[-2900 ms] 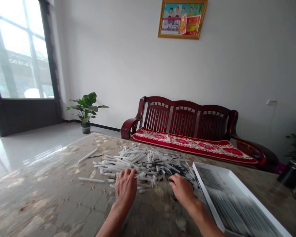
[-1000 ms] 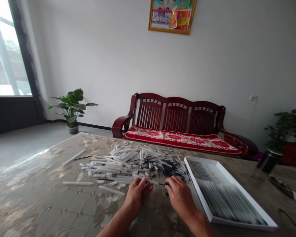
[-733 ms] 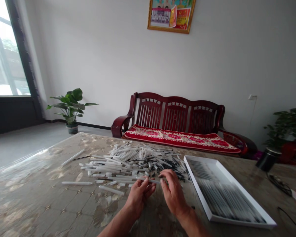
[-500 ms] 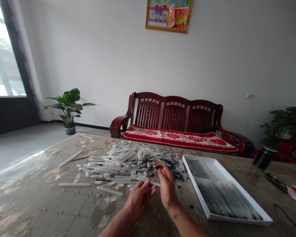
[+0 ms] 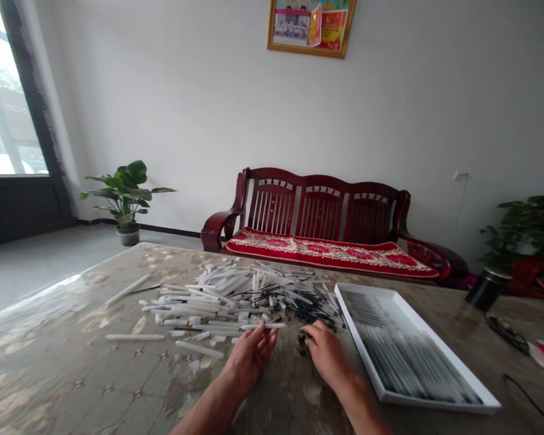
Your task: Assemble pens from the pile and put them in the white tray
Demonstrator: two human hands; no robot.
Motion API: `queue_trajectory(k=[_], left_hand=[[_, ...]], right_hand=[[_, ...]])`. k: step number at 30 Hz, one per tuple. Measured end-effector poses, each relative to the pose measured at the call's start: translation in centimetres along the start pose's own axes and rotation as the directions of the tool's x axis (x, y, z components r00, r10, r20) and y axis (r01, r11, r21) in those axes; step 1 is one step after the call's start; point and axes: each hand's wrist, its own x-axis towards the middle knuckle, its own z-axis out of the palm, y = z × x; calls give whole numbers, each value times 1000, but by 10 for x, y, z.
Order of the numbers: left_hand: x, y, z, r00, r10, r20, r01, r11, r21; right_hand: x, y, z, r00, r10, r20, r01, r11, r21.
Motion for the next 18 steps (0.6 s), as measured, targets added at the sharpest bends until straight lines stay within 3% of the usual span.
queue_trajectory(k=[3, 6, 10, 12, 14, 16, 18], left_hand=[[0, 1, 0, 1000, 7, -7, -7, 1000, -1], [-1, 1, 1, 1000, 12, -14, -12, 1000, 5], [-3, 1, 2, 999, 23, -25, -22, 1000, 13], [-4, 0, 3, 999, 28, -19, -27, 999, 16], [-3, -1, 4, 999, 31, -23, -30, 999, 24], [-3, -2, 4, 999, 33, -27, -32, 999, 34], [-2, -3, 3, 999, 35, -27, -34, 998, 45]], right_hand=[[-2, -3, 4, 999, -20, 30, 23, 994, -103], [-1, -1, 6, 999, -7, -31, 4, 997, -82], [0, 3, 12, 983, 42, -177, 4, 968, 252], [-1, 0, 15, 976, 145, -161, -41, 854, 518], [-2, -8, 16, 964, 249, -92, -107, 681, 725], [-4, -18, 16, 951, 308, -40, -137, 532, 835], [-6, -27, 16, 942, 334, -11, -148, 447, 882]])
